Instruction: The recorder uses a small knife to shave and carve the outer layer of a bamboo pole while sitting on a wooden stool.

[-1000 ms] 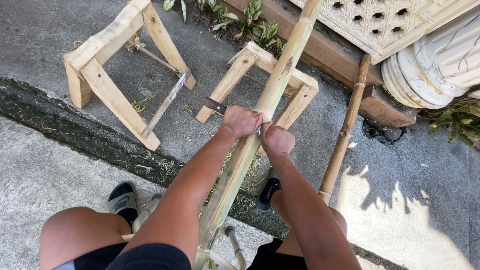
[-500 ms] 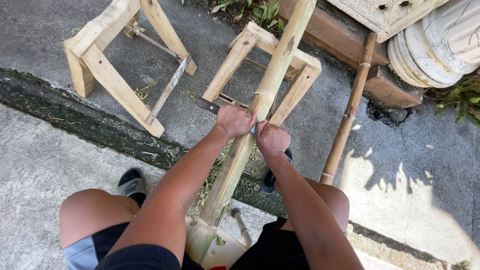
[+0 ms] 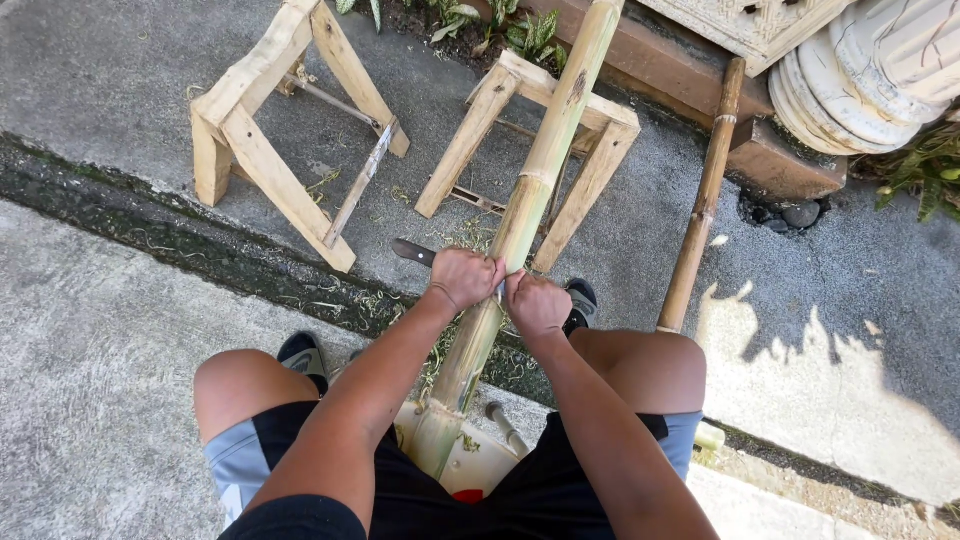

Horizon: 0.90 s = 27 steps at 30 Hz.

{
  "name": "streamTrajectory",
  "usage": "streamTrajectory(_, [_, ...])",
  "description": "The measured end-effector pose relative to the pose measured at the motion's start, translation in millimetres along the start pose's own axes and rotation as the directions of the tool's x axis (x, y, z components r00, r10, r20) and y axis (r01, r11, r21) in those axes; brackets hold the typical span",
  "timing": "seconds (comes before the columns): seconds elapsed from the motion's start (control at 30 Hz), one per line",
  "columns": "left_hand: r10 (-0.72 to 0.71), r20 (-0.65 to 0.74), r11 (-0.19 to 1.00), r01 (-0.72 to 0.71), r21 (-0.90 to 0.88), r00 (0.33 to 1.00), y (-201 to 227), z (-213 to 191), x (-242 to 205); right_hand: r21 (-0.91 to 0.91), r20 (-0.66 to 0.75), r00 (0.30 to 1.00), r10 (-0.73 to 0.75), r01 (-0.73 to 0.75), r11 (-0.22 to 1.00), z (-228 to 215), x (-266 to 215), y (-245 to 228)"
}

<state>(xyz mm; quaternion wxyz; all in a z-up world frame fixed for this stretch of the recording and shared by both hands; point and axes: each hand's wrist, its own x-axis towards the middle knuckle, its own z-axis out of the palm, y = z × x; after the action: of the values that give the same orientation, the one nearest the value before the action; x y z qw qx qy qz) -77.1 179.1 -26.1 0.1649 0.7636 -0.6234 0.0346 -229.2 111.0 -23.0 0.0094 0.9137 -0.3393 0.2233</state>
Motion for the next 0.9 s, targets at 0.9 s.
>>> streamTrajectory(0.9, [-0.041, -0.159, 0.990, 0.018, -0.141, 0.986, 18.1, -11.3, -149.4, 0.231, 0.251, 0.967, 0.053, -0.113, 0.966, -56.3, -106.1, -74.7])
